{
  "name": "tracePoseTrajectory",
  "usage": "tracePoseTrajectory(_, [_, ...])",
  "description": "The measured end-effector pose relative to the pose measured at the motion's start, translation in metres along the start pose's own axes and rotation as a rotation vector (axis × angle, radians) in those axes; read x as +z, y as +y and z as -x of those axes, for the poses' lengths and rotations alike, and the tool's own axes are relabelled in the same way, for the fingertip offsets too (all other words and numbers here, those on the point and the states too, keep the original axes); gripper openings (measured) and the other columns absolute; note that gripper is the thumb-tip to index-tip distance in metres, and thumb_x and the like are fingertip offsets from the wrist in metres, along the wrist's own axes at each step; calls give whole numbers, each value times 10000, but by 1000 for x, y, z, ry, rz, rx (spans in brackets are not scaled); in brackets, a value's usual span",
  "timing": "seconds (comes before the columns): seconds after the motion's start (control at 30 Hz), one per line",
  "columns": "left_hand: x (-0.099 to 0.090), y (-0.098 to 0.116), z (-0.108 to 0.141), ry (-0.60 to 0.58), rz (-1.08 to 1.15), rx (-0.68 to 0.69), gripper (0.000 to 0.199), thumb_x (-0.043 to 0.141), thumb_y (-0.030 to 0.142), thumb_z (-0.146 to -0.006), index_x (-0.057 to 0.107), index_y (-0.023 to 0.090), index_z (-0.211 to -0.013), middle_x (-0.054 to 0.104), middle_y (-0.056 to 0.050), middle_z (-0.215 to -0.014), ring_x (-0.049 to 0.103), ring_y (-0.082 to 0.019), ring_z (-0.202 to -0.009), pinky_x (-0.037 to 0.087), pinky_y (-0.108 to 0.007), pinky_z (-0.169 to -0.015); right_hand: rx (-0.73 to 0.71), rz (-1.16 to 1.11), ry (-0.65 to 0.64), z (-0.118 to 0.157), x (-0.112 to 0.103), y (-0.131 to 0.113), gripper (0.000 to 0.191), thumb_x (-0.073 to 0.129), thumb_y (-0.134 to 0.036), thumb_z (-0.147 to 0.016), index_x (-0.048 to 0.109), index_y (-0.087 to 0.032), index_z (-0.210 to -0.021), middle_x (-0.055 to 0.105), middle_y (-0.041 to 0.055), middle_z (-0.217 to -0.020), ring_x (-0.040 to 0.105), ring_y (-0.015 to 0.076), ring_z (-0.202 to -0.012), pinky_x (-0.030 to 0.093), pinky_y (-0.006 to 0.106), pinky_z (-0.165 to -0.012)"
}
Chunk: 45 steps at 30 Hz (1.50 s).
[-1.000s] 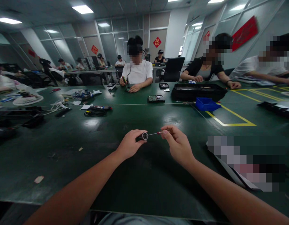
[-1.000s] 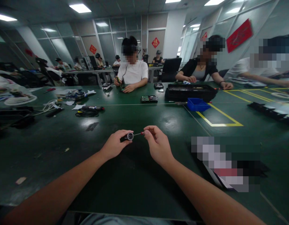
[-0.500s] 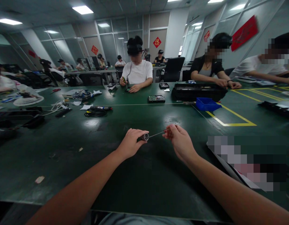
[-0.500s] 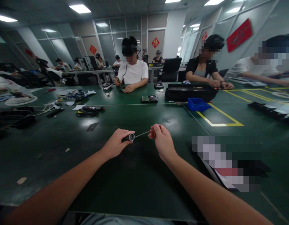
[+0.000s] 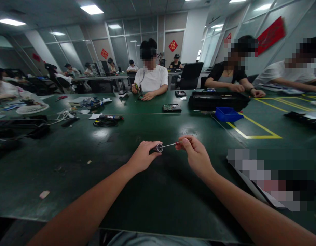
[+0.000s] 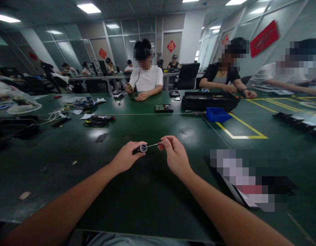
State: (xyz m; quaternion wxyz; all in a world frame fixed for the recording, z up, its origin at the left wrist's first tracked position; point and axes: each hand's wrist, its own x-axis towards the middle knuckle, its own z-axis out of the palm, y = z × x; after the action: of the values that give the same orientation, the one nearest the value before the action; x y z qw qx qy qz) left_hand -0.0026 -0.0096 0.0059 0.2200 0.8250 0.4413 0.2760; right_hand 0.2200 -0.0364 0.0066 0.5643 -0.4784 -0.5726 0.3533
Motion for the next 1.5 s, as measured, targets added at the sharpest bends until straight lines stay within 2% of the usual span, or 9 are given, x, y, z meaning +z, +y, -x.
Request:
tracePoseTrajectory(0.33, [0, 1, 1, 6, 7, 21, 371, 693, 209, -901, 644, 247, -1267, 697, -38, -1191, 610, -233, -1109, 434, -414, -1040, 0, 159, 29, 2, 0, -13, 334, 538, -522, -938, 651, -207, -937, 721, 48, -793, 681, 203, -741, 523, 350, -705])
tracePoseTrajectory(0.5, [0, 2, 2, 18, 13, 14, 368, 681, 216, -905, 644, 249, -1270, 696, -45, -1183, 612, -239, -1108, 445, -430, -1044, -38, 421, 32, 6, -3, -22, 446, 610, -603, -876, 573, -237, -623, 593, -11, -520, 515, 151, -474, 369, 292, -493])
tracePoseTrajectory(0.7, [1, -1, 1, 17, 17, 20, 360, 674, 204, -908, 643, 245, -1264, 698, -44, -1172, 616, -236, -1105, 457, -415, -1026, -183, 433, -71, 8, -3, -22, 205, 561, -423, -933, 655, -241, -921, 706, 34, -749, 635, 205, -661, 460, 327, -620])
tracePoseTrajectory(0.8, [2, -2, 0, 10, 15, 25, 343, 679, 194, -902, 655, 247, -1240, 701, -36, -1154, 621, -230, -1087, 463, -397, -1007, -214, 392, -148, 9, -4, -22, 150, 524, -330, -943, 643, -239, -943, 720, 39, -844, 662, 207, -747, 478, 332, -678])
tracePoseTrajectory(0.9, [3, -3, 1, 8, 17, 36, 336, 681, 201, -902, 657, 252, -1233, 698, -33, -1167, 619, -229, -1093, 457, -397, -1016, -174, 372, -174, 10, -4, -22, 254, 467, -375, -981, 679, -238, -948, 674, 12, -716, 648, 196, -681, 467, 326, -654])
tracePoseTrajectory(1.0, [4, -4, 1, 9, 22, 41, 349, 678, 203, -905, 648, 254, -1248, 695, -33, -1174, 614, -229, -1102, 452, -403, -1025, -85, 367, -125, 11, -2, -19, 413, 355, -457, -1027, 688, -238, -1134, 553, -27, -554, 581, 184, -545, 424, 314, -562])
tracePoseTrajectory(1.13, [3, -5, 1, 24, 25, 22, 371, 672, 210, -908, 634, 251, -1274, 694, -41, -1164, 613, -237, -1100, 455, -418, -1028, -111, 349, -110, 11, -2, -15, 413, 406, -395, -1013, 547, -243, -1370, 615, -7, -702, 611, 196, -663, 447, 321, -621])
tracePoseTrajectory(1.3, [2, -6, 1, 5, 29, 25, 349, 670, 205, -907, 646, 250, -1253, 695, -39, -1157, 616, -235, -1090, 462, -411, -1008, -71, 322, -165, 12, -2, -16, 353, 389, -432, -1018, 682, -261, -1115, 611, 5, -713, 587, 195, -655, 433, 326, -612])
tracePoseTrajectory(1.5, [3, -6, 0, 17, 15, -10, 379, 676, 202, -903, 638, 255, -1277, 689, -38, -1171, 610, -241, -1111, 454, -411, -1021, -27, 114, -52, 9, 3, -15, 253, 580, -430, -929, 647, -228, -1066, 696, 47, -872, 652, 217, -809, 511, 363, -742])
